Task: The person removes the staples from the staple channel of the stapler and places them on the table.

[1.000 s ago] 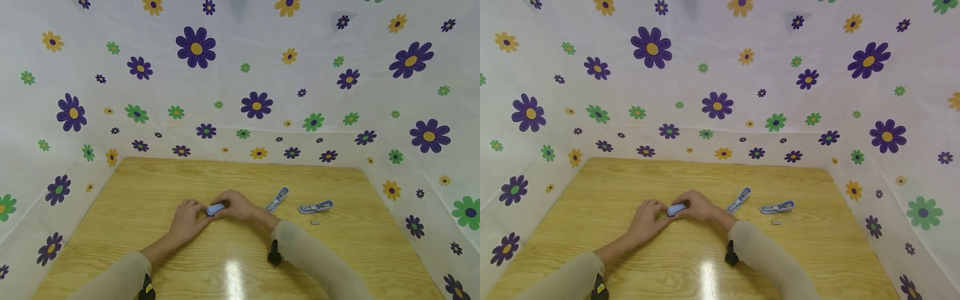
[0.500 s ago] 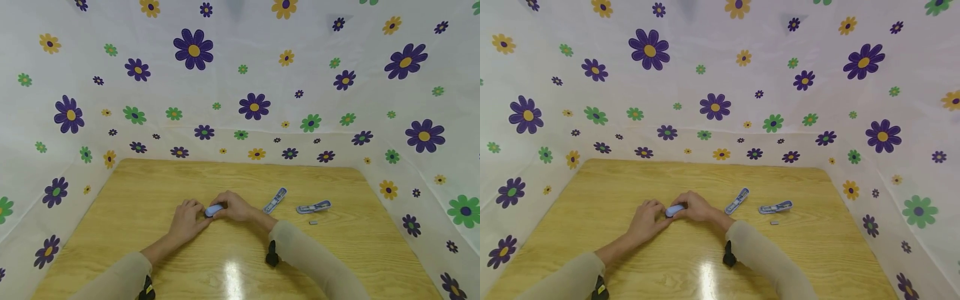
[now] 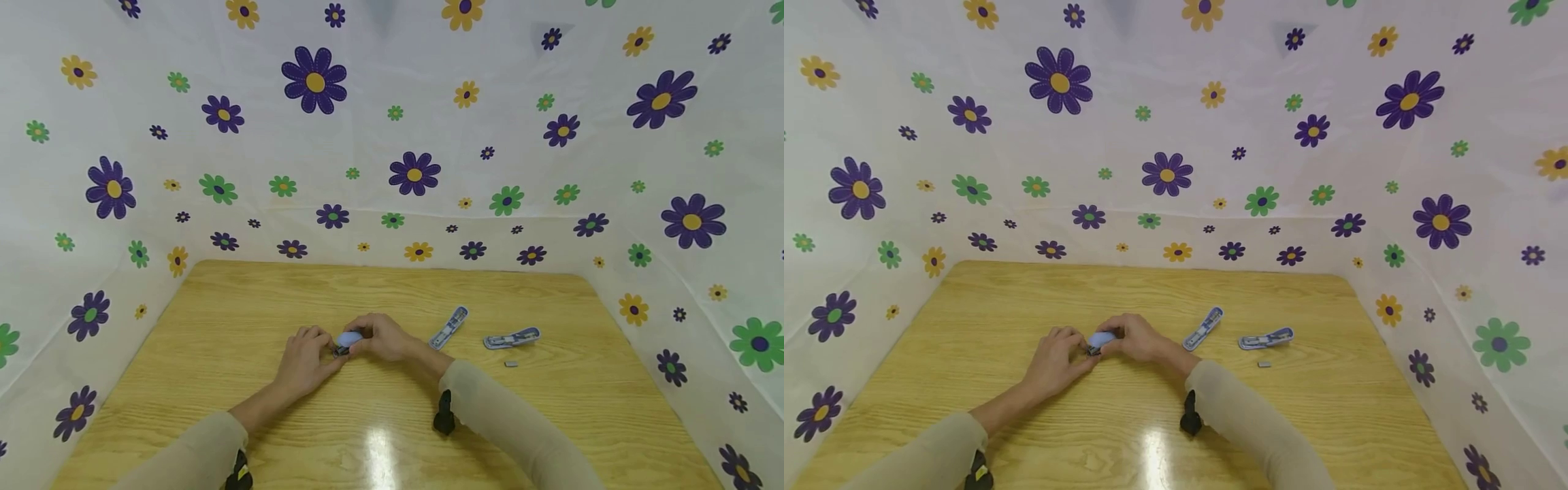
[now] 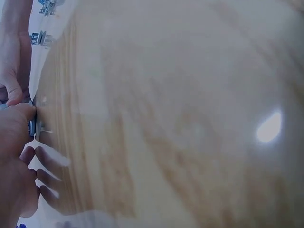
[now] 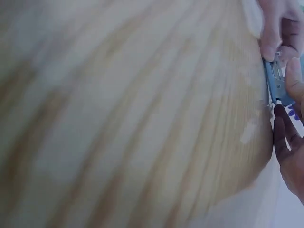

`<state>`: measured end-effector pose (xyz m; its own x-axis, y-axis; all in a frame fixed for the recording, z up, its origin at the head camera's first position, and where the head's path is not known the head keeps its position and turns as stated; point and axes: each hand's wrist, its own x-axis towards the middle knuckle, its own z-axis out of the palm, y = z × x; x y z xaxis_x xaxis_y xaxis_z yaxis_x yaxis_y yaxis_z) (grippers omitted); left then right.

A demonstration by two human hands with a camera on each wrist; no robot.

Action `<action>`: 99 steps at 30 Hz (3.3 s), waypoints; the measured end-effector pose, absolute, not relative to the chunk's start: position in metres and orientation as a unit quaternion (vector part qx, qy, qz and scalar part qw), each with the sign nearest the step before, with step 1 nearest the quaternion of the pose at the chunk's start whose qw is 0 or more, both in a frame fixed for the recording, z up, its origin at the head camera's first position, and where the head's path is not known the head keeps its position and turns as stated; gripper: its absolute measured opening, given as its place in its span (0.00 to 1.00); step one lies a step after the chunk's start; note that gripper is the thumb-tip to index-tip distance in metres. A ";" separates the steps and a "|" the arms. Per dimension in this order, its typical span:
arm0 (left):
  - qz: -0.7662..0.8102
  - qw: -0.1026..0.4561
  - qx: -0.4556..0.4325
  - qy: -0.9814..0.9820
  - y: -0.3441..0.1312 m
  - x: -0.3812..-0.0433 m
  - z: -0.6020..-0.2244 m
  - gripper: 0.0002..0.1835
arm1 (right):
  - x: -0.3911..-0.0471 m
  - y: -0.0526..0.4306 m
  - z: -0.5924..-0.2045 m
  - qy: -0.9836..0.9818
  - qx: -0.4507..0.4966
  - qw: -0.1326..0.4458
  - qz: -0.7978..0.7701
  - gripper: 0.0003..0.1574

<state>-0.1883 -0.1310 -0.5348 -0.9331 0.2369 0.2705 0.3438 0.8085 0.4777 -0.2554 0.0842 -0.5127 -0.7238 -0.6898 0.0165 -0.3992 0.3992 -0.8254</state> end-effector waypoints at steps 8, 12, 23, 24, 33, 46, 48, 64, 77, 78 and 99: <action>-0.265 0.091 -0.153 -0.948 -0.133 -0.188 -0.532 0.13 | -0.254 0.086 -0.512 0.814 -0.317 0.174 -0.456 0.20; -0.265 0.093 -0.152 -0.948 -0.133 -0.188 -0.533 0.12 | -0.252 0.087 -0.511 0.815 -0.311 0.164 -0.461 0.21; -0.273 0.096 -0.153 -0.945 -0.130 -0.186 -0.533 0.12 | -0.248 0.095 -0.505 0.831 -0.299 0.120 -0.453 0.22; -0.272 0.095 -0.152 -0.945 -0.130 -0.186 -0.533 0.12 | -0.249 0.096 -0.505 0.832 -0.296 0.118 -0.454 0.21; -0.263 0.099 -0.148 -0.948 -0.130 -0.187 -0.534 0.12 | -0.250 0.105 -0.507 0.842 -0.301 0.079 -0.442 0.21; -0.252 0.113 -0.152 -0.949 -0.129 -0.188 -0.536 0.12 | -0.249 0.112 -0.504 0.850 -0.274 0.060 -0.446 0.25; -0.251 0.115 -0.152 -0.949 -0.128 -0.188 -0.536 0.12 | -0.250 0.114 -0.504 0.850 -0.273 0.050 -0.448 0.26; -0.243 0.115 -0.151 -0.951 -0.129 -0.189 -0.537 0.13 | -0.255 0.116 -0.507 0.899 -0.229 0.018 -0.373 0.27; -0.254 0.121 -0.139 -0.949 -0.126 -0.187 -0.536 0.14 | -0.264 0.111 -0.503 0.900 -0.278 0.015 -0.335 0.25; -0.255 0.123 -0.139 -0.949 -0.126 -0.187 -0.537 0.14 | -0.265 0.111 -0.503 0.900 -0.281 0.014 -0.332 0.26; -0.256 0.130 -0.128 -0.949 -0.124 -0.186 -0.537 0.14 | -0.231 0.112 -0.495 0.913 -0.191 -0.013 -0.360 0.21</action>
<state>-0.1858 -0.1237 -0.5368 -0.9337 0.1755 0.3120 0.3087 0.8361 0.4535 -0.2312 0.1124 -0.4954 -0.9271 -0.3385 0.1610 -0.3574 0.6684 -0.6523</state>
